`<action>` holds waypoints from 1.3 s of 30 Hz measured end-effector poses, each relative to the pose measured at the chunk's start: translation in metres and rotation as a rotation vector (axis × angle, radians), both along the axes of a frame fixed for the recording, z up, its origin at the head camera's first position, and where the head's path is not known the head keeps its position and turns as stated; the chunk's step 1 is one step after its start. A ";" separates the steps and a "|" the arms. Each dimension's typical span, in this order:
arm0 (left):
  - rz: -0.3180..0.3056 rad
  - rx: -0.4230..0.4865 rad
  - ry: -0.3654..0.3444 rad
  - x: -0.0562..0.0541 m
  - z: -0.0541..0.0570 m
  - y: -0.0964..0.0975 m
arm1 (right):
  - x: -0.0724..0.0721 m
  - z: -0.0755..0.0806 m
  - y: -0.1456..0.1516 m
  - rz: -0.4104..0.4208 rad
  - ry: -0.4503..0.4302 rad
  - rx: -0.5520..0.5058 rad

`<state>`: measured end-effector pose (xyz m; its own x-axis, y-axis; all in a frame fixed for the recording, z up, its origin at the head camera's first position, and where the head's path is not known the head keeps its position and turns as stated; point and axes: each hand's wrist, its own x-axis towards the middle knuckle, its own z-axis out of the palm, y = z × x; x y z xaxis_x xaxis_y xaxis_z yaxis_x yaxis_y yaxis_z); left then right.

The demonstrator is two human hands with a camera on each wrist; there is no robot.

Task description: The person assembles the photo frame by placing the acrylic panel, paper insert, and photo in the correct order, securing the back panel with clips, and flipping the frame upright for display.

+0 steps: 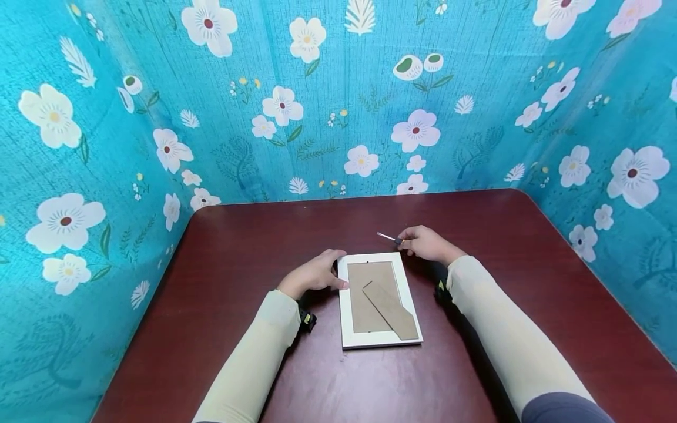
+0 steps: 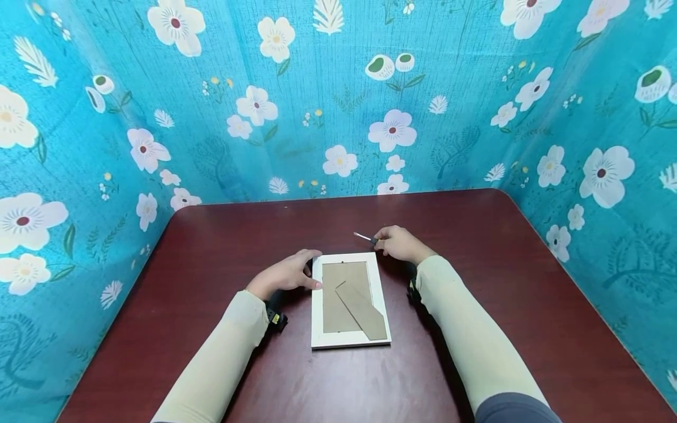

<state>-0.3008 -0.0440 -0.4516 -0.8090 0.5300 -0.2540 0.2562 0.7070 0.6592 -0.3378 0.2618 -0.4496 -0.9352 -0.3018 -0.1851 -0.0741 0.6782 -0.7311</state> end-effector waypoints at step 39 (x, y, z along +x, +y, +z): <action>0.000 -0.002 -0.003 -0.001 -0.003 -0.003 | 0.021 0.002 -0.025 0.003 0.102 0.168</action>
<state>-0.3017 -0.0471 -0.4550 -0.8081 0.5298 -0.2575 0.2544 0.7082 0.6586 -0.3172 0.2370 -0.4473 -0.9510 -0.2771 -0.1375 -0.1439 0.7898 -0.5962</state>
